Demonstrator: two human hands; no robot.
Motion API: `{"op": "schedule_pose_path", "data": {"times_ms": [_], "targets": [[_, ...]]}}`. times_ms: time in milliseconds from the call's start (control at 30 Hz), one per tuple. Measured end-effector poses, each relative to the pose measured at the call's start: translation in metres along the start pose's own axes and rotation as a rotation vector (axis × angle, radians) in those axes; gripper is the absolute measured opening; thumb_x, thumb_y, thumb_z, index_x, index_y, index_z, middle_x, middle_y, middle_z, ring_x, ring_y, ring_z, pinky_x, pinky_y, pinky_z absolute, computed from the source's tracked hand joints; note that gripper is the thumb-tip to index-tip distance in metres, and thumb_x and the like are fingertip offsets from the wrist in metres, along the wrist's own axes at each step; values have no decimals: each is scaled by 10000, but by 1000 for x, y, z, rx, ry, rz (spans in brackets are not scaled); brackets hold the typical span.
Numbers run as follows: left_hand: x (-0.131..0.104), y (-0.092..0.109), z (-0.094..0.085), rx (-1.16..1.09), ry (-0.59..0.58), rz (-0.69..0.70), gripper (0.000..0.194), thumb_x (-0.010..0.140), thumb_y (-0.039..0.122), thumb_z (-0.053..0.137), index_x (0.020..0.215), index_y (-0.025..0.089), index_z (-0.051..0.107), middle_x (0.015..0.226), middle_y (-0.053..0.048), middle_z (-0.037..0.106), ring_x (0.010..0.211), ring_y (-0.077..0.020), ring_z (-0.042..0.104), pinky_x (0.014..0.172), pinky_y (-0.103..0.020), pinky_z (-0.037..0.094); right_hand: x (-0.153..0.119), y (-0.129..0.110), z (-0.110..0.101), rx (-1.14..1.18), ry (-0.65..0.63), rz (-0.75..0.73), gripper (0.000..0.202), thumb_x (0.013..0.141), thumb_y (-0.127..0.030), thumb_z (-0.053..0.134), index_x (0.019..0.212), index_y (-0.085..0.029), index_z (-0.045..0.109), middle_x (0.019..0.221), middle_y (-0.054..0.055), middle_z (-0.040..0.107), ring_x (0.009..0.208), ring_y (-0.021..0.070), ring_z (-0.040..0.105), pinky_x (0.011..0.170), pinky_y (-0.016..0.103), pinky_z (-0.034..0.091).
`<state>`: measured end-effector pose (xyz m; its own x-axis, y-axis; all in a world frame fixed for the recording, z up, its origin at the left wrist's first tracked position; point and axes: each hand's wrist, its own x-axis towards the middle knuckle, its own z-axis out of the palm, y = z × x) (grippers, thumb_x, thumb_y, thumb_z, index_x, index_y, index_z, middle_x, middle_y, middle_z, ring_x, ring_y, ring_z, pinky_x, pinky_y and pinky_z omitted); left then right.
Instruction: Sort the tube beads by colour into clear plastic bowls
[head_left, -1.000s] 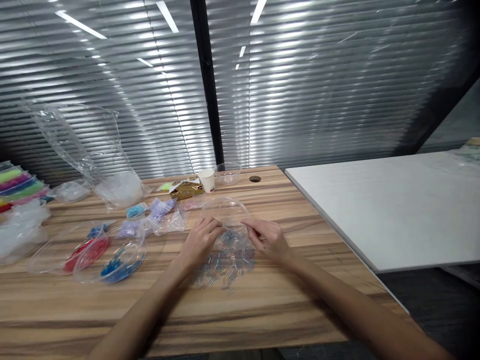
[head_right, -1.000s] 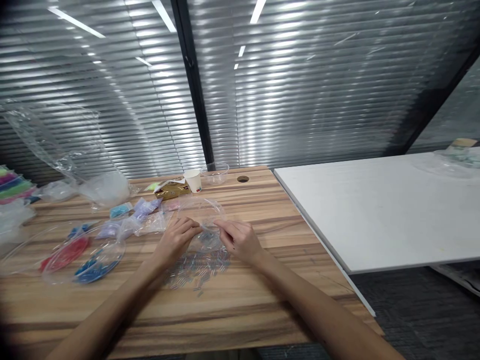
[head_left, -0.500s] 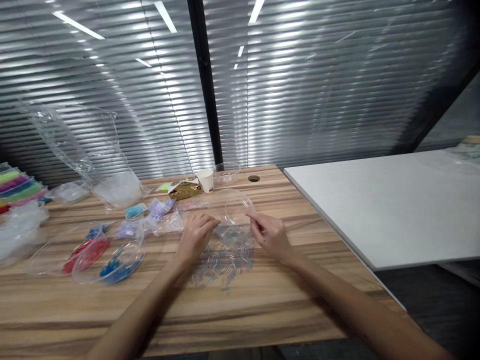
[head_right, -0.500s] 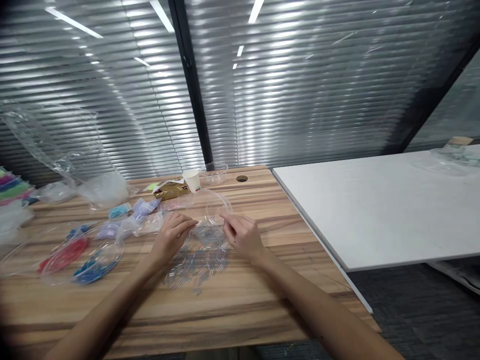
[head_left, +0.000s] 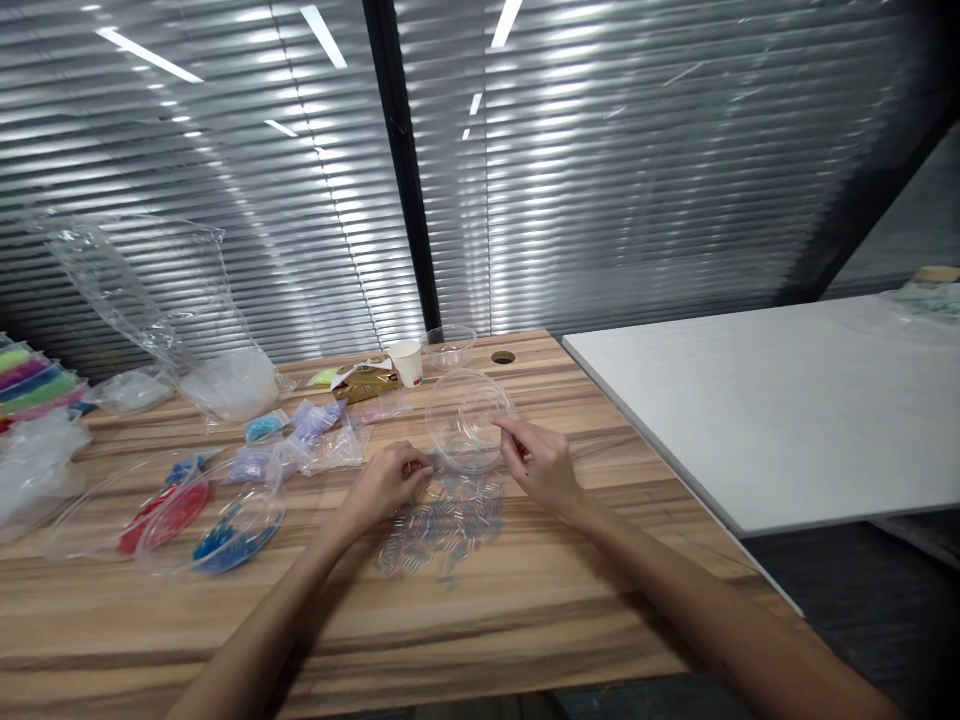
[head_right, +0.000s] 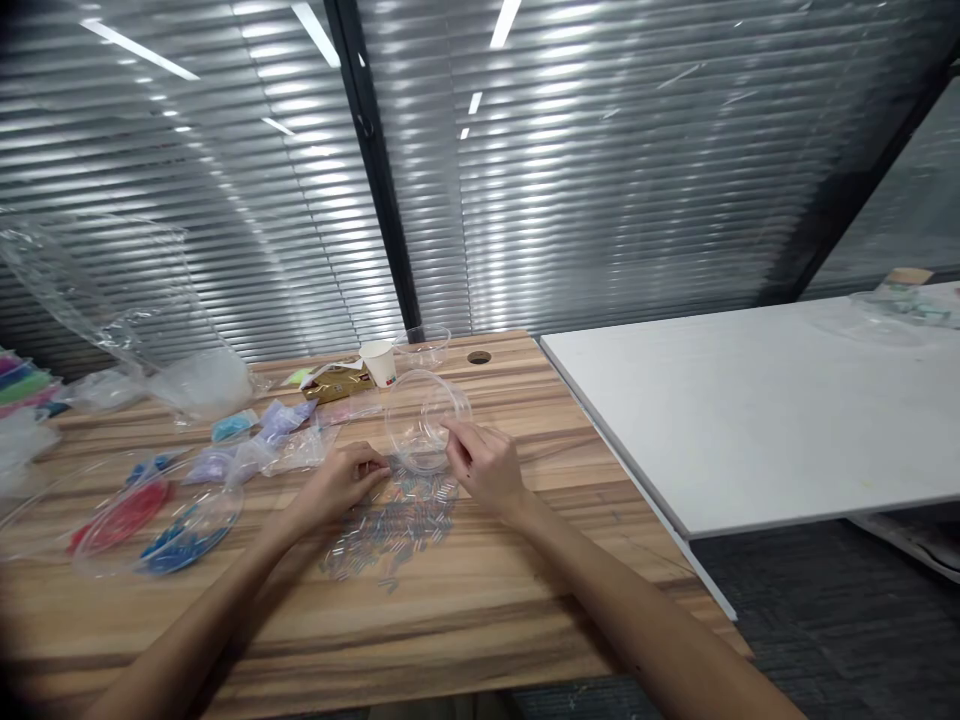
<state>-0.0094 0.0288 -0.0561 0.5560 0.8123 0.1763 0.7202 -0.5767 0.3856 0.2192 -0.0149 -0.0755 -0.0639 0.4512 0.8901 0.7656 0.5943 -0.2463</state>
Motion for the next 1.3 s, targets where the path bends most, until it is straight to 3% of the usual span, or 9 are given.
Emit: {"op": "schedule_pose_path", "data": {"times_ms": [600,1300], "targets": [[-1,3,4,-61,-18,54,148,803,277,551,875,186,643,873,-30,595,842,-147,535,765,-243,393,-1,1,1,31,-31,-5,222,810,-91,467,978,-157,596,829,14,672,686,114,616,625,227,450],[1,0,12,-84,12,112,111,809,203,532,840,165,631,847,-38,590,824,-139,531,767,-243,395,-3,0,2,25,-81,-38,210,816,-91,458,959,-155,598,810,11,670,677,110,615,629,223,452]]}}
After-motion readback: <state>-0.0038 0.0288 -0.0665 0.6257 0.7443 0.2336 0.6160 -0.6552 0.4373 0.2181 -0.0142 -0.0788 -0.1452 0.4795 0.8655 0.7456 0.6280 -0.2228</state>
